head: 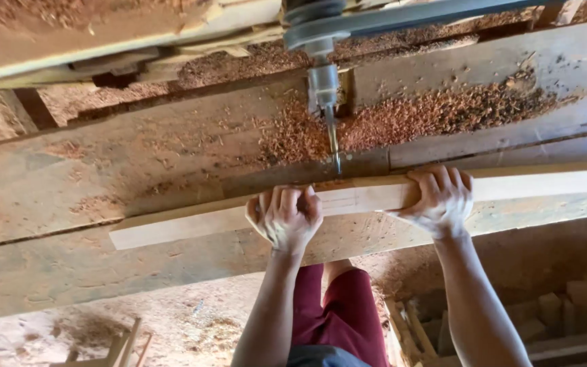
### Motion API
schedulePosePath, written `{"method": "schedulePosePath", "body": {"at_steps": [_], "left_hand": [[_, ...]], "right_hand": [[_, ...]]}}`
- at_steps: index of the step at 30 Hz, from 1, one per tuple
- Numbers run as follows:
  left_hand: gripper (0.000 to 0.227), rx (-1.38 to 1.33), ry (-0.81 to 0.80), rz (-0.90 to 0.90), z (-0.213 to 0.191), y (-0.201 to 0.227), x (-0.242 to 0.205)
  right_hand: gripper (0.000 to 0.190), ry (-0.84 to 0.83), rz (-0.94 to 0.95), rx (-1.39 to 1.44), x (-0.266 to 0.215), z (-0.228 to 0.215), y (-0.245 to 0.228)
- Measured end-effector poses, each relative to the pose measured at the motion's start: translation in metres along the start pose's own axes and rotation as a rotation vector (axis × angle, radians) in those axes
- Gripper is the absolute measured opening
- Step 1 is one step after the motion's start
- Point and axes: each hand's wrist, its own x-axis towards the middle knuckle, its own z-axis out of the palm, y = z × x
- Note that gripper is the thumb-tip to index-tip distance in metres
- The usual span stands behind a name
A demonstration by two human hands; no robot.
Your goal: The person walks to a drill press and positions a wooden plank under the drill bit. They then operate the machine to drill a hole into the wood, holding the plank steady with both hands while the drill bit penetrates the material.
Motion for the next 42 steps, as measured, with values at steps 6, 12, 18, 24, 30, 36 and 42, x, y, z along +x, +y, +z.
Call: {"method": "schedulePosePath", "body": {"at_steps": [6,12,18,24,30,36,42], "left_hand": [[0.015,-0.058,0.002,0.003,0.014,-0.002,-0.026],[0.022,-0.006,0.034,-0.011,0.019,0.001,-0.016],[0.024,0.015,0.051,-0.029,0.022,-0.003,-0.005],[0.024,0.014,0.049,-0.05,0.021,-0.004,0.0],[0.024,0.03,0.048,-0.065,0.02,-0.005,0.001],[0.025,0.05,0.067,-0.078,0.022,-0.004,0.0],[0.025,0.052,0.059,-0.081,0.021,-0.002,0.002]], "right_hand": [[0.068,0.016,0.001,0.081,0.0,-0.001,-0.008],[0.064,0.017,-0.013,0.081,0.012,-0.004,-0.011],[0.064,0.022,-0.022,0.113,0.031,0.0,-0.012],[0.067,0.015,-0.024,0.136,0.042,0.001,-0.009],[0.062,0.009,-0.026,0.115,0.042,0.003,-0.01],[0.054,0.04,-0.051,0.1,0.037,0.011,-0.004],[0.039,0.043,-0.057,0.071,0.045,0.005,-0.008]]}}
